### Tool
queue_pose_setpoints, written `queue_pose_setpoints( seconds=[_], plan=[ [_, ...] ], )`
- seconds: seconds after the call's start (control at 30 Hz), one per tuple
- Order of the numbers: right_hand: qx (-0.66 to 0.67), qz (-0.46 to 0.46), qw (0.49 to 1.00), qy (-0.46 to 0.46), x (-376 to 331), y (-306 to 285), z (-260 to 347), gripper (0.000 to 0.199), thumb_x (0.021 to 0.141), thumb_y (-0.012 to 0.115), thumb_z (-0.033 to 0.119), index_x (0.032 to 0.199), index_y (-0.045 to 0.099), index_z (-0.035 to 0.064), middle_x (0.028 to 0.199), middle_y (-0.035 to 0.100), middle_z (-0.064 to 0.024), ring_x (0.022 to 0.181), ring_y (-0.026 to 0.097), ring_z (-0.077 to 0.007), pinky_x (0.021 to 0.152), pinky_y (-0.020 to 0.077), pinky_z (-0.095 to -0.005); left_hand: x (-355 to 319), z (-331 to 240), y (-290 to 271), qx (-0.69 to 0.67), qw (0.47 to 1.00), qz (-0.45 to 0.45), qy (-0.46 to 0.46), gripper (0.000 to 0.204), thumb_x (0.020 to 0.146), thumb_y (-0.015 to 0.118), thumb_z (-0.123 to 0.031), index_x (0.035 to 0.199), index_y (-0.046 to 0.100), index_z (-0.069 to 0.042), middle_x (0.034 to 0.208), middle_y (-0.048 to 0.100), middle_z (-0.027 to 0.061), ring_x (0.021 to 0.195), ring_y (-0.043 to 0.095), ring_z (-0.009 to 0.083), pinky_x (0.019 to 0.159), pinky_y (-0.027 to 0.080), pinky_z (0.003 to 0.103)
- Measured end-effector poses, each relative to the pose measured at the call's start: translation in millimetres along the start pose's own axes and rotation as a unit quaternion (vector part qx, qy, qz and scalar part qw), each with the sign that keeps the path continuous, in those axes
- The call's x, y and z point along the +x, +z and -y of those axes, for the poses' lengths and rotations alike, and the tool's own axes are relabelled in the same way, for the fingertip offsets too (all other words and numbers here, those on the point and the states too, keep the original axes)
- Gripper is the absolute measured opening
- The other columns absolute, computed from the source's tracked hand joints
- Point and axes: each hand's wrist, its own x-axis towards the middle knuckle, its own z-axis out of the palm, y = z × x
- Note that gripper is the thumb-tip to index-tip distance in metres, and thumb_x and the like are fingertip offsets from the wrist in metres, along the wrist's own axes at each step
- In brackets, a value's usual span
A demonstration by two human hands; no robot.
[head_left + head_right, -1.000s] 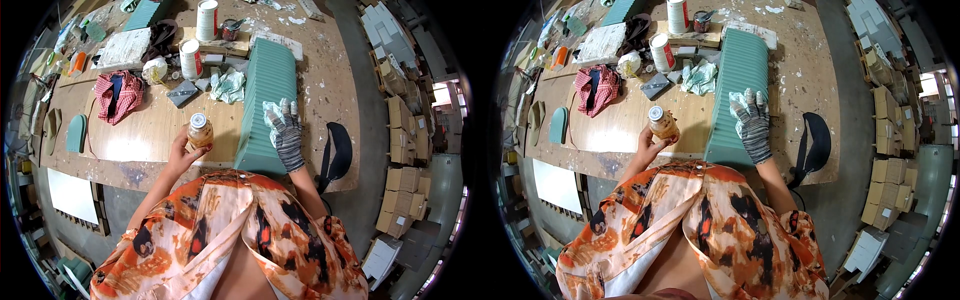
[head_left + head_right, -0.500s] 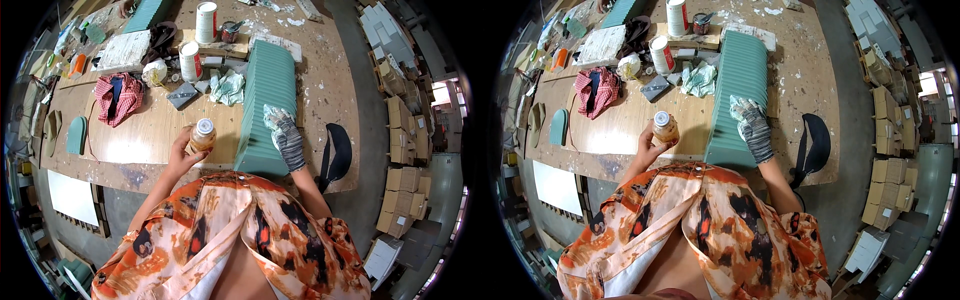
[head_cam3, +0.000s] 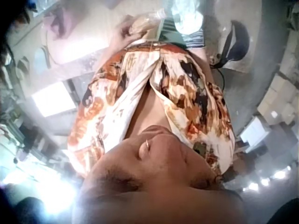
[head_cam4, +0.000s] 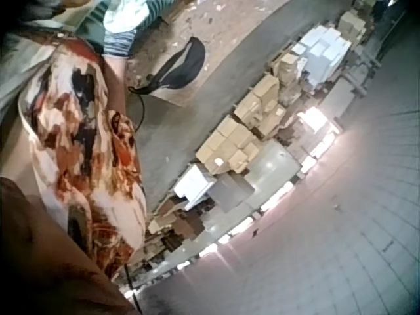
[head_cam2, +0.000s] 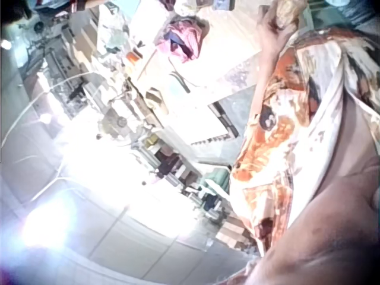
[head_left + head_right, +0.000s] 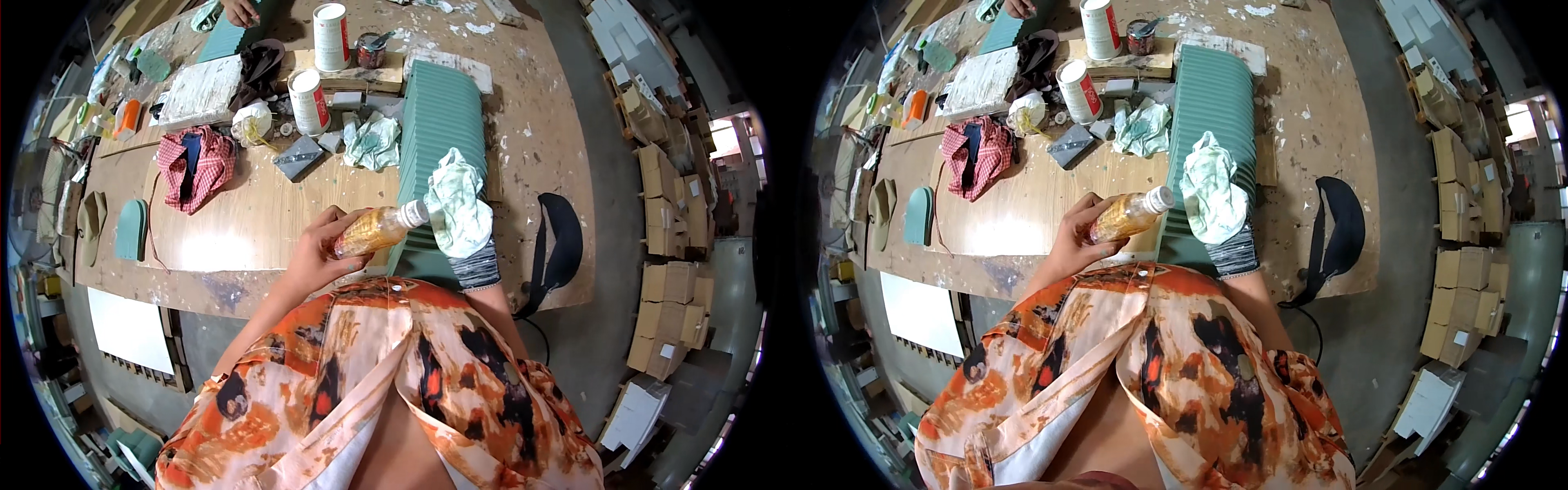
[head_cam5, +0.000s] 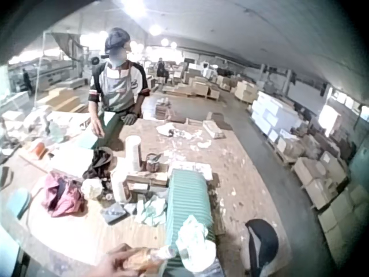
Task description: The person applies glue from a bottle to the edges of several foam pieces and wipes the surfaces with a cloth.
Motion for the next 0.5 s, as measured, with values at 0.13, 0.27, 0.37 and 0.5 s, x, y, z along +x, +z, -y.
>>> queue_pose_setpoints(
  seconds=[0.13,0.27,0.37,0.5],
  plan=[
    [0.085,-0.069,0.993,0.049,2.6,1.0,16.6,0.047,0.083,0.067,0.019,0.124,0.057,-0.0004,0.110,0.066,-0.0151,0.086,0.065,-0.0356,0.077,0.0540,-0.0429,4.3,-14.2,2.8,0.043,0.998,0.021,-0.036,0.068,0.071,0.078,-0.003,0.137,0.059,-0.006,0.093,0.052,0.0066,0.083,0.054,0.0160,0.078,0.049,0.029],
    [0.032,-0.144,0.989,-0.003,-5.6,8.1,16.8,0.054,0.072,0.071,0.017,0.121,0.058,-0.0032,0.089,0.066,-0.0154,0.070,0.061,-0.0379,0.065,0.0518,-0.0438,4.6,-15.0,3.8,0.070,0.996,0.026,-0.046,0.068,0.071,0.077,-0.004,0.137,0.059,-0.006,0.092,0.051,0.0066,0.080,0.053,0.0151,0.074,0.049,0.029],
    [0.058,-0.125,0.990,0.020,-7.8,9.3,20.0,0.069,0.070,0.070,0.017,0.130,0.048,-0.0074,0.089,0.065,-0.0160,0.069,0.060,-0.0390,0.064,0.0511,-0.0452,2.8,-11.7,3.3,0.074,0.995,0.024,-0.069,0.067,0.072,0.077,-0.007,0.137,0.059,-0.007,0.090,0.049,0.0079,0.075,0.053,0.0162,0.070,0.049,0.031],
    [0.111,-0.080,0.988,0.066,-8.4,9.3,24.1,0.070,0.067,0.068,0.015,0.131,0.049,-0.0046,0.090,0.066,-0.0150,0.072,0.062,-0.0385,0.066,0.0526,-0.0452,2.3,-17.3,2.3,0.135,0.989,0.019,-0.059,0.066,0.073,0.077,-0.012,0.136,0.060,-0.008,0.086,0.048,0.0097,0.067,0.052,0.0189,0.065,0.047,0.032]
  ],
)
